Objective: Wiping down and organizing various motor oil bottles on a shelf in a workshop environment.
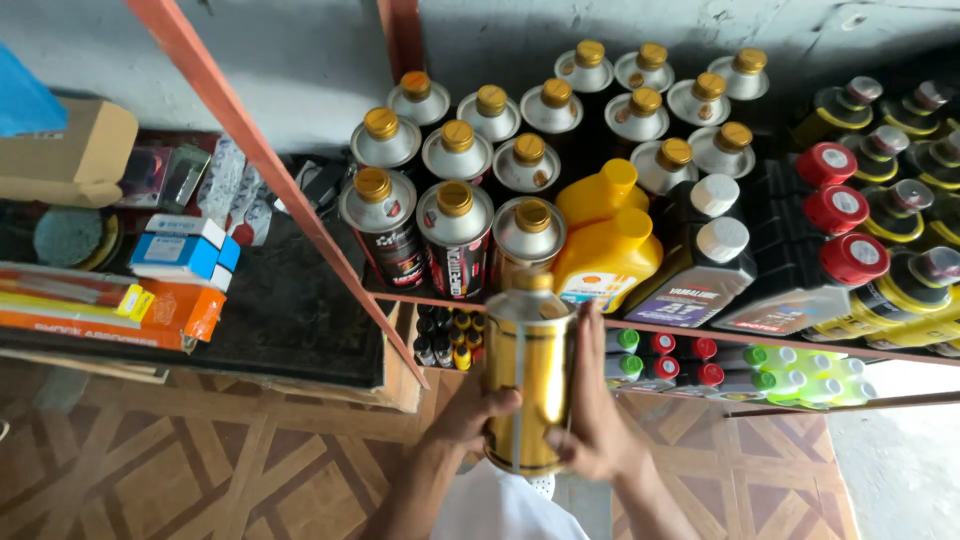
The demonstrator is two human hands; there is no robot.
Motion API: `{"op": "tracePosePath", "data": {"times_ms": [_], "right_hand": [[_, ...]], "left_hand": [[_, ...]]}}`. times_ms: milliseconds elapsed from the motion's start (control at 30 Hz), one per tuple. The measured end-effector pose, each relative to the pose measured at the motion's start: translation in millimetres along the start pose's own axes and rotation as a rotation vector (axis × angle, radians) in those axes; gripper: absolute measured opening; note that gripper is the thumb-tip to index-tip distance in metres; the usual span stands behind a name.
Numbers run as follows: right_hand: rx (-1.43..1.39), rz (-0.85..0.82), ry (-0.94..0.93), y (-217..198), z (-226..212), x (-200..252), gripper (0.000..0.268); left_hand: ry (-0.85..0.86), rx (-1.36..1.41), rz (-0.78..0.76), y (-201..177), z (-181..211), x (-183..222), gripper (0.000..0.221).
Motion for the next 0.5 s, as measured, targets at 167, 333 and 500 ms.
{"op": "tracePosePath", "data": {"times_ms": [167,333,500], "right_hand": [[0.169,-0.031,-0.048,-7,-8,-12,0.107],[0.215,-0.136,-0.109,34,-7,49,0.095],[-0.616,0.207,0.399,64,8,69,0.116]], "left_hand": [[-0.115,0.133,0.238,-18,-18,-1,0.078],[0.039,0.115,0.047,-19,9,-3,0.079],[0.011,0.146,0.064,-41,-18,2,0.089]]}}
Point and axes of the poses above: each hand's wrist, its own x-axis away from the middle knuckle, its own y-axis out of the palm, z = x × y, the point moved 3 cm from there along -x, towards the middle knuckle, and after that the axes turned 4 degrees about -z, right-handed, at the moved point
